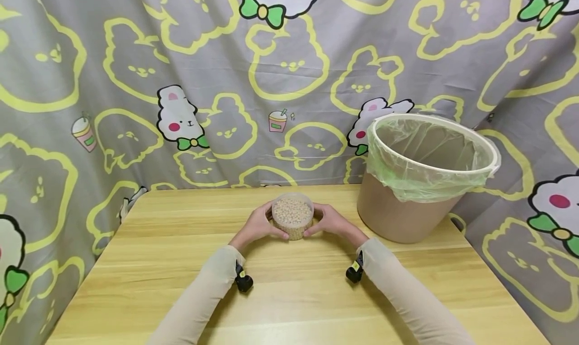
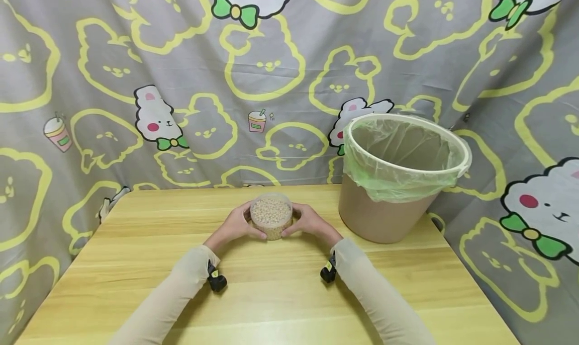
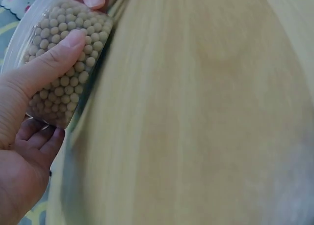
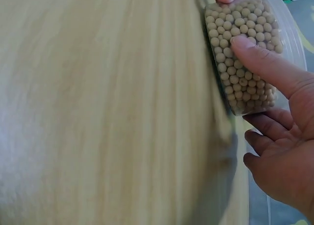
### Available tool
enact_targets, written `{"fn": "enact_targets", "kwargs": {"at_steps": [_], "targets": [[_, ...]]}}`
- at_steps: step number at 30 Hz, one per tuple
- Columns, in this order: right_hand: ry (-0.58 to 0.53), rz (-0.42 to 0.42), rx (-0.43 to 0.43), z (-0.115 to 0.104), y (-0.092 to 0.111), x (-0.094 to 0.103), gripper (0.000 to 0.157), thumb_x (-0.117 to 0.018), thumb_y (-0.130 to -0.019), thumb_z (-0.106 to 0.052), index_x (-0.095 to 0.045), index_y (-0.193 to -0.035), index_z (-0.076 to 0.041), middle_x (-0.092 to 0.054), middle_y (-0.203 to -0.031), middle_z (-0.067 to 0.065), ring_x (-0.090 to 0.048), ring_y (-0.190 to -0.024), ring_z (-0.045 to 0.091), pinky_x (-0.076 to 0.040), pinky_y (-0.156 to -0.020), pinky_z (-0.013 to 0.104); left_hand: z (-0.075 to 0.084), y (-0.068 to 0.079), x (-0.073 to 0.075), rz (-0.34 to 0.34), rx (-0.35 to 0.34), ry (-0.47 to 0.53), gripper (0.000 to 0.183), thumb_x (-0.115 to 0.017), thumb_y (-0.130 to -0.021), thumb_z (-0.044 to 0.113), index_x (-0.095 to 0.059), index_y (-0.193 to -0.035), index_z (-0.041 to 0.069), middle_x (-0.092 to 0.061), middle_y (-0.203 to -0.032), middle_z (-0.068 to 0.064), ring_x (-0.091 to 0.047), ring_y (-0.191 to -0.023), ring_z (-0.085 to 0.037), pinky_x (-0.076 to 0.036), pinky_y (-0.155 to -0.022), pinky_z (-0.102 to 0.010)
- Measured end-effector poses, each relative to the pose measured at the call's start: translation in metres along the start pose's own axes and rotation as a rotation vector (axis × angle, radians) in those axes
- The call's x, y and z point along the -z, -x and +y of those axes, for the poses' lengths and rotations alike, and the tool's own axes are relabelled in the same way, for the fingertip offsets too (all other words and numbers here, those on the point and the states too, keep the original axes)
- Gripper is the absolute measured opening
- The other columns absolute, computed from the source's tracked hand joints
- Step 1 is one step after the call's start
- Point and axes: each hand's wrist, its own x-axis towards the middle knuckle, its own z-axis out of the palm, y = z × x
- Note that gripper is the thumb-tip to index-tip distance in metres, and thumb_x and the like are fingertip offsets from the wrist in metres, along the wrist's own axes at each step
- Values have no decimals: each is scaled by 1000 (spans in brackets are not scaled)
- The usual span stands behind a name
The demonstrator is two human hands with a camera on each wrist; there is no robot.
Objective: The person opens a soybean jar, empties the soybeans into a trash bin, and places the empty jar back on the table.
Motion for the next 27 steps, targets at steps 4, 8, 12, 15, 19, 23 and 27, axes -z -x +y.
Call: {"fn": "enact_targets", "kwargs": {"at_steps": [4,8,12,15,19,23,27], "targets": [[-14,34,15,-9,5,7,87,-94,-70,-8,-55,-147,-10,-50,-156,11,-32,-153,35,-18,-126,54,13,-1,3,25,-12,25,113,-101,-56,8,-45,-155,15,-55,-152,-7,-53,-140,-27,-40,-117,-40],[-62,43,80,-24,9,15,85,-93,-71,-6,-55,-147,-13,-51,-156,8,-34,-153,30,-22,-126,49,34,-1,11,51,-47,7,110,-101,-58,13,-47,-154,20,-56,-151,-3,-53,-139,-25,-40,-117,-41],[-128,54,140,-45,13,24,86,-91,-74,-3,-52,-150,-14,-50,-156,7,-40,-150,26,-29,-123,45,55,-3,19,65,-104,27,109,-100,-62,16,-45,-155,24,-54,-153,-1,-51,-142,-23,-40,-118,-42],[-156,55,193,-66,17,31,89,-88,-76,-2,-47,-153,-14,-47,-157,8,-42,-149,26,-30,-123,45,71,-4,23,66,-155,80,106,-98,-65,13,-44,-155,27,-55,-152,-1,-52,-141,-22,-40,-117,-43],[-154,59,255,-90,22,38,91,-88,-78,-4,-43,-156,-16,-48,-156,9,-46,-145,27,-32,-122,45,91,-3,27,76,-204,133,98,-97,-67,11,-50,-151,31,-59,-146,1,-55,-137,-20,-42,-116,-44],[-139,93,272,-106,27,42,92,-88,-78,-8,-41,-157,-20,-51,-151,8,-51,-139,25,-36,-119,44,107,-2,27,84,-229,158,95,-96,-69,13,-51,-150,31,-60,-145,2,-55,-137,-18,-42,-116,-42],[-132,130,280,-113,26,42,95,-89,-78,-8,-39,-158,-22,-51,-150,7,-50,-138,25,-38,-118,42,119,-2,25,93,-247,162,97,-96,-69,11,-48,-152,30,-59,-146,0,-55,-136,-19,-42,-116,-44]]}}
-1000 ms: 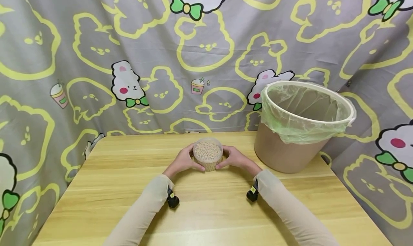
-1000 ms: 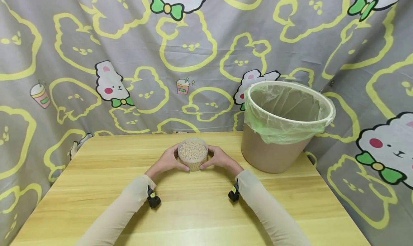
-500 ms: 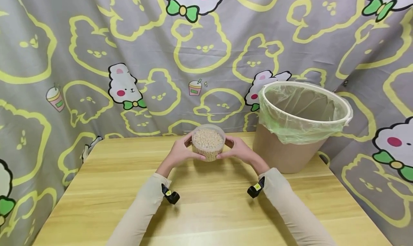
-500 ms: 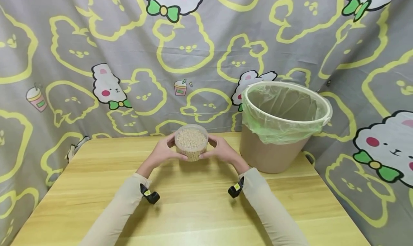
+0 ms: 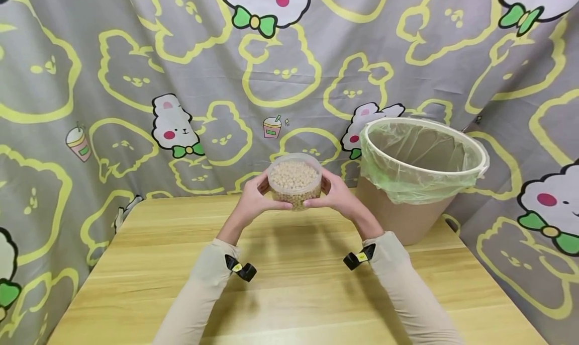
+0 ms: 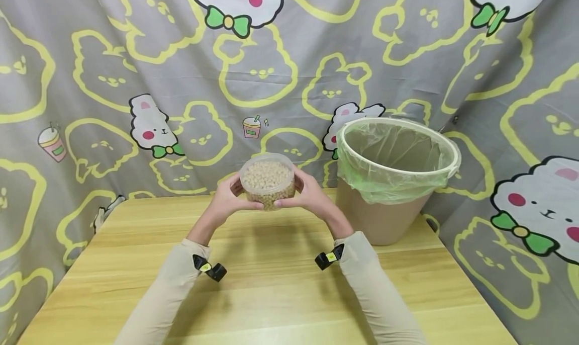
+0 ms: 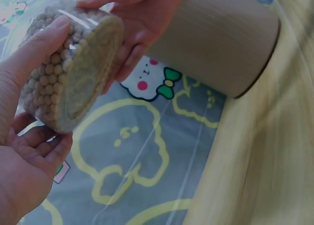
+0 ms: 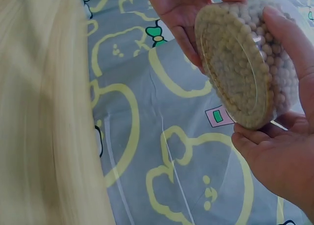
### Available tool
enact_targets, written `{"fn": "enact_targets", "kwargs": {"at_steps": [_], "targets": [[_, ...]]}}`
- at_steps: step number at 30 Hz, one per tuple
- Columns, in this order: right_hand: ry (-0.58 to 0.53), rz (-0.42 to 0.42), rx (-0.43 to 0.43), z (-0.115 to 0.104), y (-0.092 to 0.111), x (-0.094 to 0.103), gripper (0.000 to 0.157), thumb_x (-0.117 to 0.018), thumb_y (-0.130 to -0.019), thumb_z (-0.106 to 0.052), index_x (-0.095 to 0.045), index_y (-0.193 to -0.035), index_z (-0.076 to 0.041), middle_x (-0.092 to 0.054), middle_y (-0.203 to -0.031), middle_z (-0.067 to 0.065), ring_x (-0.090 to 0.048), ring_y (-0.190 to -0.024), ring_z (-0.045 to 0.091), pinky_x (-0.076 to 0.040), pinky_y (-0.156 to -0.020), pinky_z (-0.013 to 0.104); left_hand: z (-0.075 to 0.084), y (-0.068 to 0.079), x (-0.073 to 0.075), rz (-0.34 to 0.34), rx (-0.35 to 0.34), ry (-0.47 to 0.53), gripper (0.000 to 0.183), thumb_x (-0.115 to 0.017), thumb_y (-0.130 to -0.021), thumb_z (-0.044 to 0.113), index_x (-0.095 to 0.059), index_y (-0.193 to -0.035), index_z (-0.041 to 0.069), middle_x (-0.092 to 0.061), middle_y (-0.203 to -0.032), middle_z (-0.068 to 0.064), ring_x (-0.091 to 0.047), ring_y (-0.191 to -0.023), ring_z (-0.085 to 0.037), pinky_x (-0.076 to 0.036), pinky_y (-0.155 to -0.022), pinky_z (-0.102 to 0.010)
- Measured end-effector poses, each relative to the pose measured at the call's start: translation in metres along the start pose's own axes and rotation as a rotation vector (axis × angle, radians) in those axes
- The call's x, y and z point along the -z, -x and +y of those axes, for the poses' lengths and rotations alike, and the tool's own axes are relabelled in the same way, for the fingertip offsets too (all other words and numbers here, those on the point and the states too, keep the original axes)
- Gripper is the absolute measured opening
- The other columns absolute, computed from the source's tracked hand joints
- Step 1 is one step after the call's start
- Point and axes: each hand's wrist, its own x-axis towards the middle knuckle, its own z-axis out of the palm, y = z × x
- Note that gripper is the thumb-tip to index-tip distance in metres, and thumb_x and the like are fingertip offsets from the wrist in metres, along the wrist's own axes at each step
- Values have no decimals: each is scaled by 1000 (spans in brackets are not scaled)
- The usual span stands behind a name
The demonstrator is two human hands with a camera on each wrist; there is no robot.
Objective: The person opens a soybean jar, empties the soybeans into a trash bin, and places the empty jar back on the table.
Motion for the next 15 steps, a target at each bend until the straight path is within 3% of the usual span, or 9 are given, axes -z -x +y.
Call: {"fn": "enact_targets", "kwargs": {"at_steps": [7,15], "targets": [[5,37,34,-1,-2,-5,102,-92,-73,-7,-38,-157,-24,-49,-151,6,-49,-139,24,-37,-118,46,4,-1,-4,6,-3,-6,100,-96,-69,15,-45,-153,33,-57,-147,2,-56,-134,-19,-43,-114,-47],[-32,31,67,-3,-3,-7,108,-94,-67,-5,-37,-157,-24,-49,-149,5,-48,-135,25,-43,-112,42,8,-2,-5,-30,11,-12,100,-96,-71,21,-43,-155,30,-56,-147,-1,-55,-134,-22,-44,-113,-49]]}}
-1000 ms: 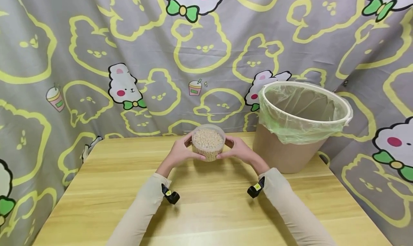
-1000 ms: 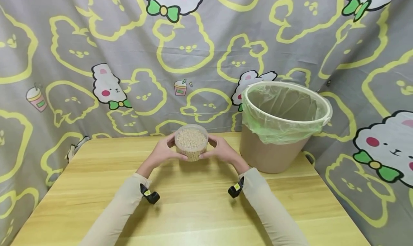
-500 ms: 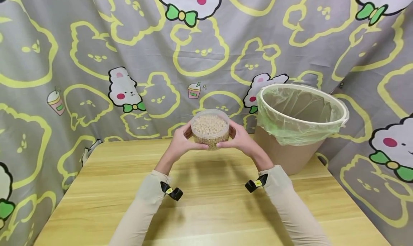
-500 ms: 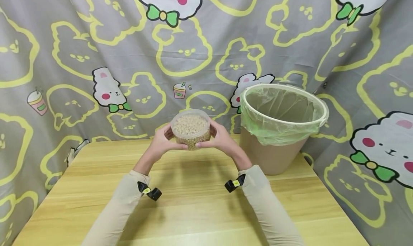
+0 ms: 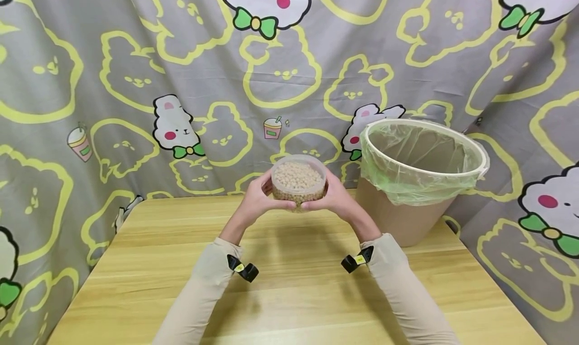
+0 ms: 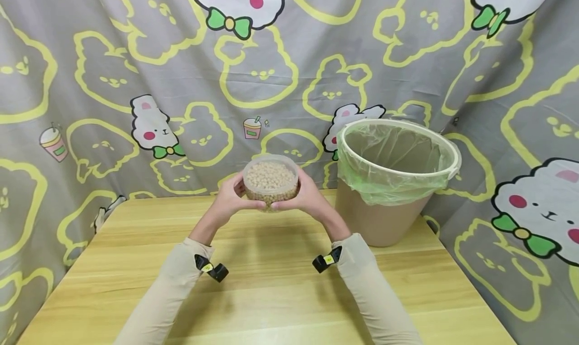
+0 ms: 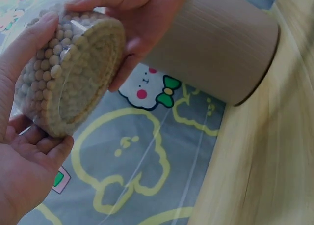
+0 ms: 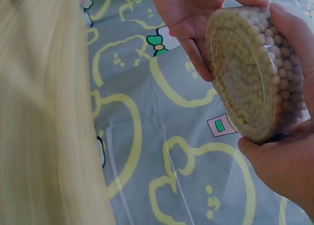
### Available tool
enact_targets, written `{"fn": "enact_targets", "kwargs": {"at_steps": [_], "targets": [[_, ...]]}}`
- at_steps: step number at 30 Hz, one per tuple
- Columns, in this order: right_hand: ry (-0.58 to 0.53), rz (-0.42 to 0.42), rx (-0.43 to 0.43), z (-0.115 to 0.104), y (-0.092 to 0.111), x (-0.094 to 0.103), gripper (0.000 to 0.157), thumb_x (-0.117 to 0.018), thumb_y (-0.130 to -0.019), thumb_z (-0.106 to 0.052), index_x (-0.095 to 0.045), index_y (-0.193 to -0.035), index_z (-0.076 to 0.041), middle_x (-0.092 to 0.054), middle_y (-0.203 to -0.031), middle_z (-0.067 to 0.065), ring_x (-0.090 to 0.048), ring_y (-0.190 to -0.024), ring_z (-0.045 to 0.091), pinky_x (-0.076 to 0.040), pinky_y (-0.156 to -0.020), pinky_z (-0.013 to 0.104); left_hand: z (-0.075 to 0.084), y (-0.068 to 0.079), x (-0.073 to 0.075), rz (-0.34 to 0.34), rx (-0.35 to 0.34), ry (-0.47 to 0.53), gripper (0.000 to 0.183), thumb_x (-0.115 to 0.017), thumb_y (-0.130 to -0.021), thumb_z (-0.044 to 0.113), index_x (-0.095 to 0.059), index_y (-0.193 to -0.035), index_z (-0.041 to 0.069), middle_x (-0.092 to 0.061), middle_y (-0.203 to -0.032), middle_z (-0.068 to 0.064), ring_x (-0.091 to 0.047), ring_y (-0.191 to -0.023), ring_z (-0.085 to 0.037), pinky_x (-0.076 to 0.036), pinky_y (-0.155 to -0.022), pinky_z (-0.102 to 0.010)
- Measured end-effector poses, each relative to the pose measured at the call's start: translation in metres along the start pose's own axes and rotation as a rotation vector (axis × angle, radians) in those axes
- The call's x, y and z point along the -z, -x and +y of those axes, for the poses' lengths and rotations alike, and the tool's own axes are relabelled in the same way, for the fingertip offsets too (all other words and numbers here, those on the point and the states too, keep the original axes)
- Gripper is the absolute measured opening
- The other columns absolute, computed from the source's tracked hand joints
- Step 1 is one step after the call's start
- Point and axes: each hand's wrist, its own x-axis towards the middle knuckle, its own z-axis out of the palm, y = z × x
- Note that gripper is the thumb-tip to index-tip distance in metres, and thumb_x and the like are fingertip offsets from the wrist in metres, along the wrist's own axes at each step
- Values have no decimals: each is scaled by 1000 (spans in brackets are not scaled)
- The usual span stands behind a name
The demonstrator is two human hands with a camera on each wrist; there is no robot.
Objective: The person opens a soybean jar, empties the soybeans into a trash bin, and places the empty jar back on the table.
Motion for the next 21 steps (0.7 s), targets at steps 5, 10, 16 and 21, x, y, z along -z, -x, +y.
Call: {"fn": "enact_targets", "kwargs": {"at_steps": [5,10,16,21], "targets": [[9,60,11,1,3,-3,104,-95,-65,-4,-43,-153,-22,-54,-143,7,-52,-129,24,-46,-107,41,4,0,1,-51,3,-24,98,-95,-73,24,-43,-155,25,-56,-145,-4,-56,-133,-24,-45,-112,-46],[12,123,13,2,8,-7,100,-93,-65,-2,-45,-151,-17,-55,-141,12,-53,-126,24,-47,-105,35,19,-5,1,-85,-25,-52,105,-95,-73,28,-35,-159,19,-53,-148,-8,-54,-134,-27,-45,-111,-47],[45,138,14,-1,12,-13,101,-93,-63,-2,-46,-151,-15,-56,-141,12,-53,-125,24,-48,-103,33,44,-14,0,-72,-57,-279,118,-97,-67,26,-28,-162,16,-45,-158,-8,-48,-141,-25,-42,-114,-49],[69,147,25,-2,13,-16,103,-93,-61,-2,-45,-151,-15,-56,-141,11,-52,-126,24,-46,-105,32,57,-20,-2,-115,-113,-519,118,-97,-63,40,-34,-160,14,-46,-158,-9,-46,-142,-26,-44,-112,-50]]}}
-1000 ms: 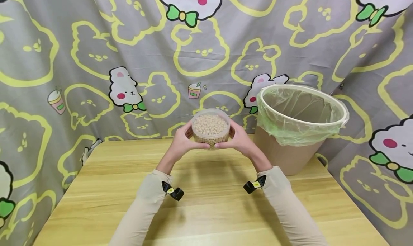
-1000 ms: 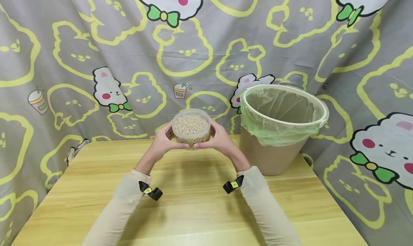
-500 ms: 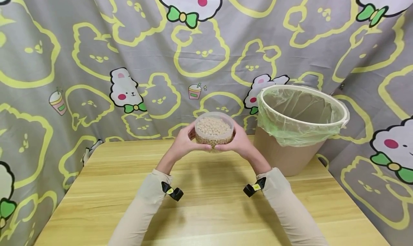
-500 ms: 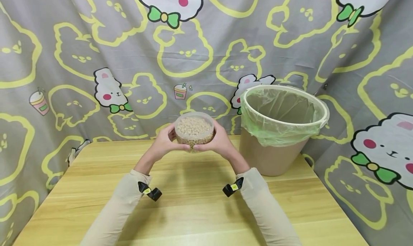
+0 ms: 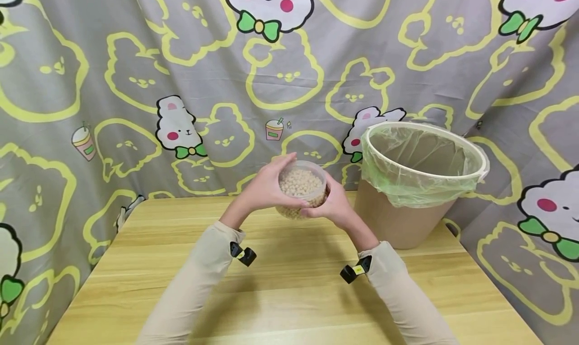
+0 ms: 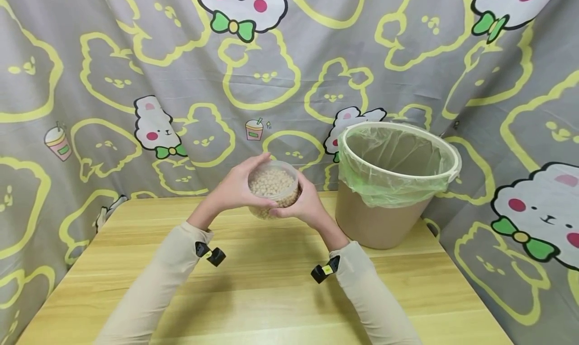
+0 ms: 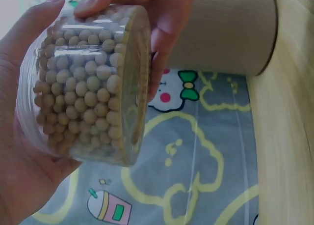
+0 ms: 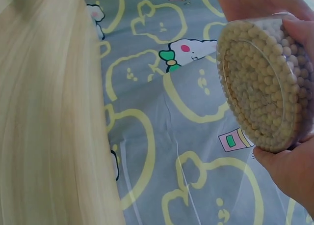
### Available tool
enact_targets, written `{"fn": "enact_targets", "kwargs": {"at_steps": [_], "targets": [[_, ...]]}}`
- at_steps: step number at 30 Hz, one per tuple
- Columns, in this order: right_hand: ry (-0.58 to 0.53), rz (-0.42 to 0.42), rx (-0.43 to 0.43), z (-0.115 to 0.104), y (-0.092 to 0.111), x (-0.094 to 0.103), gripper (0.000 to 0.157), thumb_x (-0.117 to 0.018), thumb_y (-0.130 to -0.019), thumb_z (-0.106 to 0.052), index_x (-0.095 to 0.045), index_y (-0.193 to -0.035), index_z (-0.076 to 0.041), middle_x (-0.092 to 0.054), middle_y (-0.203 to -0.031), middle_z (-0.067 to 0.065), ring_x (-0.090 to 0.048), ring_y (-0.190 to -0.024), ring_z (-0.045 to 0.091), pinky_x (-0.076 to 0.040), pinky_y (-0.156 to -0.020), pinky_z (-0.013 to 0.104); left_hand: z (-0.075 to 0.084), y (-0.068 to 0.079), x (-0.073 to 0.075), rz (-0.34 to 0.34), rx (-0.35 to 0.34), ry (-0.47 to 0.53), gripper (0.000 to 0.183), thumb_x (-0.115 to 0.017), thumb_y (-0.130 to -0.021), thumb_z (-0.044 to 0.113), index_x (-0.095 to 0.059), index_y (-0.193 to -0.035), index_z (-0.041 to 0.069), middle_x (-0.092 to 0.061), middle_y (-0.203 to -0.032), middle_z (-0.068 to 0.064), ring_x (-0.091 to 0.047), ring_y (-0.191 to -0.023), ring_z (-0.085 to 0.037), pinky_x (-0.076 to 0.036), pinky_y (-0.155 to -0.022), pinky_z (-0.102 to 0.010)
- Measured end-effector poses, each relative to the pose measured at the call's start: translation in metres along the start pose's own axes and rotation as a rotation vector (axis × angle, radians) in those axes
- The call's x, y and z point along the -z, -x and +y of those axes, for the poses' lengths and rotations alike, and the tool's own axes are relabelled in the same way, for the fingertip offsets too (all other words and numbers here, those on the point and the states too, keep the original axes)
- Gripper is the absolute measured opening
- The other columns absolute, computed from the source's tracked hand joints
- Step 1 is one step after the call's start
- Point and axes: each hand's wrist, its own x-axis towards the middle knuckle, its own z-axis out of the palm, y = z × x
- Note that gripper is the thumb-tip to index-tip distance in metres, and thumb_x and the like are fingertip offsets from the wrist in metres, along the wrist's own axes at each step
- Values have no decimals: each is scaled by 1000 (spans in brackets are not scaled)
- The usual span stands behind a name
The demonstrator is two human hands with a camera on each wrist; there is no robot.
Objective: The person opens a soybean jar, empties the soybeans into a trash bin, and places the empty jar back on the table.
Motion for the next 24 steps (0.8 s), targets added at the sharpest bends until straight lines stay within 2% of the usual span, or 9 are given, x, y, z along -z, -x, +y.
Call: {"fn": "enact_targets", "kwargs": {"at_steps": [5,14,20,24], "targets": [[20,7,5,3,1,-2,104,-93,-62,-2,-44,-152,-18,-55,-142,10,-52,-125,24,-47,-103,33,6,-3,-5,24,-16,-73,110,-93,-65,48,-43,-156,10,-49,-156,-10,-50,-138,-28,-48,-106,-50],[114,88,28,4,7,-7,106,-96,-60,-10,-43,-152,-16,-57,-139,11,-55,-123,27,-48,-102,49,11,-1,-16,102,6,-112,106,-91,-64,53,-51,-150,7,-54,-151,-10,-51,-136,-30,-47,-106,-52],[149,183,51,1,7,-16,116,-97,-56,-3,-38,-155,-12,-54,-144,13,-53,-128,29,-45,-107,51,20,-1,-26,224,28,-194,104,-87,-62,58,-54,-145,5,-62,-140,-6,-57,-124,-30,-51,-98,-50],[168,230,81,0,7,-21,121,-96,-54,1,-34,-157,-5,-50,-149,21,-49,-133,38,-41,-110,57,26,1,-32,284,56,-219,107,-85,-64,63,-53,-146,3,-60,-142,-10,-54,-128,-34,-51,-98,-53]]}}
